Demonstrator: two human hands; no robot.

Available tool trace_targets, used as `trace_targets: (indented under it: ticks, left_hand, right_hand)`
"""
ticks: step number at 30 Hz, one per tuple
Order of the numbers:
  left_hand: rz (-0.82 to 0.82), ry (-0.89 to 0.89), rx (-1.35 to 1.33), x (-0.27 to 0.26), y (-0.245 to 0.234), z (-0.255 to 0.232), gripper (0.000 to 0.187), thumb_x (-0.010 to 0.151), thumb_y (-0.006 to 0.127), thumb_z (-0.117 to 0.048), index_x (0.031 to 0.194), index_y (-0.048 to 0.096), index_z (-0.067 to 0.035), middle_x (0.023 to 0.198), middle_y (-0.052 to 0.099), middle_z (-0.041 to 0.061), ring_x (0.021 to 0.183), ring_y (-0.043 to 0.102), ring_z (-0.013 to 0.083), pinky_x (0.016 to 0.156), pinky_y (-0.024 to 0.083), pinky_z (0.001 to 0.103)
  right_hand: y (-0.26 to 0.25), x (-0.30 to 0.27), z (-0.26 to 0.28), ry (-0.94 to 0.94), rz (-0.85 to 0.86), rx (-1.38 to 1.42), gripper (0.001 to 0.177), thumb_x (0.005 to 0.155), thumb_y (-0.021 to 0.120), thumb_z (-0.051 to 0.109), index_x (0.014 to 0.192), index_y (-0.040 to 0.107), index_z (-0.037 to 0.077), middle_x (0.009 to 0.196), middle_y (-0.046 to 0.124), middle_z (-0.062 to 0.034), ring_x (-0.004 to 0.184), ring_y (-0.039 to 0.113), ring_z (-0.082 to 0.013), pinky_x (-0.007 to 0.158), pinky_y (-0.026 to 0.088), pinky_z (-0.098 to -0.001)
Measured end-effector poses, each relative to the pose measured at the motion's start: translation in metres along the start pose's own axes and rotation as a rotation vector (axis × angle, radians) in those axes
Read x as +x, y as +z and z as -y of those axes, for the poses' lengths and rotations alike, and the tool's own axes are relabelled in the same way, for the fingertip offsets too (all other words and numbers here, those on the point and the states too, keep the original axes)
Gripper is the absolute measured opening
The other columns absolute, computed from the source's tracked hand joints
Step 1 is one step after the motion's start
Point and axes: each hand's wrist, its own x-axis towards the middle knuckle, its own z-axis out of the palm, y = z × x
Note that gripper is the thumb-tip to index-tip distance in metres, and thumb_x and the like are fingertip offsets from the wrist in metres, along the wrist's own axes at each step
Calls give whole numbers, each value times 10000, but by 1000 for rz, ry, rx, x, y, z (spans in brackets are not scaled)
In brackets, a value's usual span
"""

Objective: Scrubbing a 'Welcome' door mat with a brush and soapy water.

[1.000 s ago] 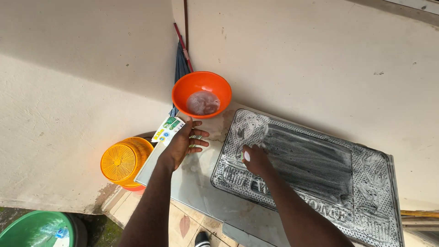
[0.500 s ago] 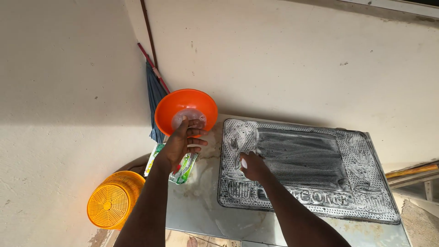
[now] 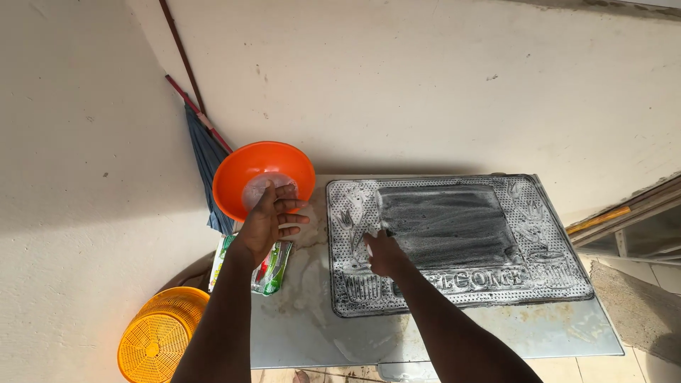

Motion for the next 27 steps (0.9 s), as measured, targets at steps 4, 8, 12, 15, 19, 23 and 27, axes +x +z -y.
trace_targets:
  ticks: [4,8,12,15,19,23,27]
  left_hand:
    - [-1,-32,31,-11,-15,9,773,941,265,-736,1377,562,-170,1218,680,74,1044,676,222,911,501,399]
    - [-55,-31,22,-15,-14,17,759,970,260,-723,1375,558,-154,1219,679,88,1047,671,229,902,502,392]
    - [-46,-6,30,-10,9,21,792,952,266,-736,1399,562,-153,1207,683,95,1022,663,221,882,500,383]
    - [-40,-4,-5,-26,33,17,793,945,290,-740,1421,507,-144,1203,674,106,1017,664,227,872,506,393]
    - [-60,5,-7,-53,42,27,798,929,314,-742,1452,478,-163,1199,671,99,1009,657,219,880,511,385]
    - [-168,-26,10,-75,48,29,775,945,302,-723,1431,482,-146,1186,682,100,1018,684,231,890,513,397]
    - [-213,-13,-9,-77,62,47,734,984,288,-691,1403,484,-121,1188,695,106,1027,686,228,906,506,408]
  right_hand:
    - [37,-19,48,-136,-30,160,515,888,781,171,1327,513,148,1281,509,-217,1151,625,-398,960,560,-479]
    - [48,-37,36,-332,67,218,347,861,794,201,1154,620,136,1148,609,-166,1099,656,-359,902,552,-467]
    - [37,-41,-13,-336,221,228,338,806,813,191,1097,650,135,1109,670,-130,1100,680,-326,889,550,-431]
    - [16,-47,-33,-161,279,198,372,785,820,189,1106,641,135,1168,713,-129,1139,700,-299,912,557,-407]
    - [20,-69,-19,-24,159,179,458,793,830,144,1190,603,146,1310,600,-179,1197,630,-345,925,582,-403]
    - [47,-57,-30,-290,-53,105,508,804,812,62,1254,600,166,1362,485,-241,1197,574,-418,948,542,-467]
    - [36,-76,-98,-466,70,222,272,858,776,145,1098,647,150,1219,639,-142,1134,674,-312,922,563,-441]
